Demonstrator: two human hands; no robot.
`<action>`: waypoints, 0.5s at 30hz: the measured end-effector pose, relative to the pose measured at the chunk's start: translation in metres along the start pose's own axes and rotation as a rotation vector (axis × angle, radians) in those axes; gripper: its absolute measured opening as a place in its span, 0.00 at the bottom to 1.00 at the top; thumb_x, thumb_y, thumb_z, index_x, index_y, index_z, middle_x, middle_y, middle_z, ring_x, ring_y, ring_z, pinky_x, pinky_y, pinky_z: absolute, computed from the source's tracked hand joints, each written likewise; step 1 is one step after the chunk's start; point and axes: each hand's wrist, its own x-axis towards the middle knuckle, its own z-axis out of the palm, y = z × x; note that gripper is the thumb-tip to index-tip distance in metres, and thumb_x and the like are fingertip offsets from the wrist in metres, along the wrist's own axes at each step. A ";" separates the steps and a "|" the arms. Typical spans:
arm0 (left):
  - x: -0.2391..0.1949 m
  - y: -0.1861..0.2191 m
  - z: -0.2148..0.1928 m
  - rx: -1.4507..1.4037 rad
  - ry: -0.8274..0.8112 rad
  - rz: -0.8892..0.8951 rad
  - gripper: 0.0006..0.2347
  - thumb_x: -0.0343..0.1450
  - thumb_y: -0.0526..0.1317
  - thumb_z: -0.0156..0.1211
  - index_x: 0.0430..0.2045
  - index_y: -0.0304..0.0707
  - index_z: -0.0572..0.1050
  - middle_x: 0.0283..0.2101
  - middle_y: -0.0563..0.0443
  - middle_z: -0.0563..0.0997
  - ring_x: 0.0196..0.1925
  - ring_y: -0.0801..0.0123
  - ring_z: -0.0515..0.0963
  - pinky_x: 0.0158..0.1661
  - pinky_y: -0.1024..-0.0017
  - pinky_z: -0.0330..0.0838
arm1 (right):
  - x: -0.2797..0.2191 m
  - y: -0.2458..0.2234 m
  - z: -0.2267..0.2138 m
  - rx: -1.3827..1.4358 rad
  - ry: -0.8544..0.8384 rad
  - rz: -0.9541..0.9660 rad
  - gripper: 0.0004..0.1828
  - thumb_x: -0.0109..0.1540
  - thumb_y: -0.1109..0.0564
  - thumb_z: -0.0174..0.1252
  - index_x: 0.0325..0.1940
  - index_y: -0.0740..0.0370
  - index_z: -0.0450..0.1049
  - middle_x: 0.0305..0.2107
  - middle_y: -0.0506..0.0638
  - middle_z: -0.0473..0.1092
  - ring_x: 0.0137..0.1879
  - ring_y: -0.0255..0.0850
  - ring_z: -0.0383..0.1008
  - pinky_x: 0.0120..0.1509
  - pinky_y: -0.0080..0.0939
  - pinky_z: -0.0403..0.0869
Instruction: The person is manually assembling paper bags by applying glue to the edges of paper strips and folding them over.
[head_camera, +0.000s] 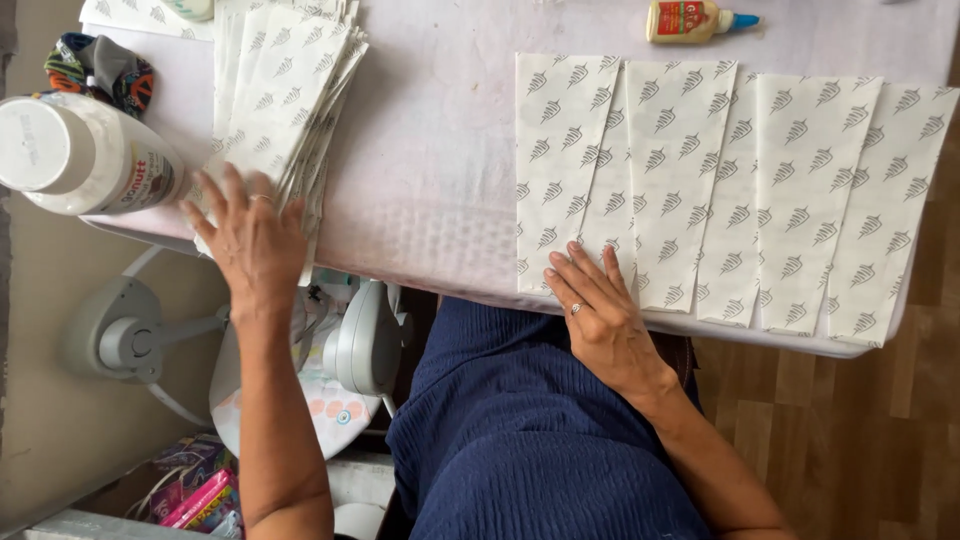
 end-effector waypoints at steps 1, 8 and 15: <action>-0.001 0.004 0.016 0.000 0.002 0.005 0.22 0.81 0.47 0.57 0.63 0.24 0.73 0.72 0.23 0.65 0.76 0.35 0.53 0.70 0.40 0.36 | -0.001 0.001 0.002 -0.002 0.004 0.003 0.15 0.65 0.68 0.56 0.56 0.69 0.77 0.58 0.60 0.73 0.70 0.54 0.68 0.82 0.59 0.50; -0.018 0.089 0.080 -0.125 0.409 0.383 0.10 0.72 0.34 0.64 0.47 0.36 0.82 0.56 0.36 0.81 0.67 0.40 0.71 0.65 0.45 0.59 | -0.004 0.000 0.003 -0.046 -0.019 0.006 0.17 0.66 0.68 0.54 0.59 0.68 0.75 0.60 0.59 0.72 0.72 0.53 0.66 0.82 0.58 0.51; -0.067 0.170 0.067 -0.767 0.138 0.641 0.16 0.73 0.26 0.50 0.54 0.36 0.79 0.64 0.37 0.75 0.71 0.45 0.67 0.66 0.52 0.61 | -0.004 0.001 0.003 -0.084 -0.061 0.016 0.18 0.66 0.66 0.53 0.60 0.66 0.75 0.61 0.58 0.71 0.72 0.53 0.65 0.83 0.59 0.50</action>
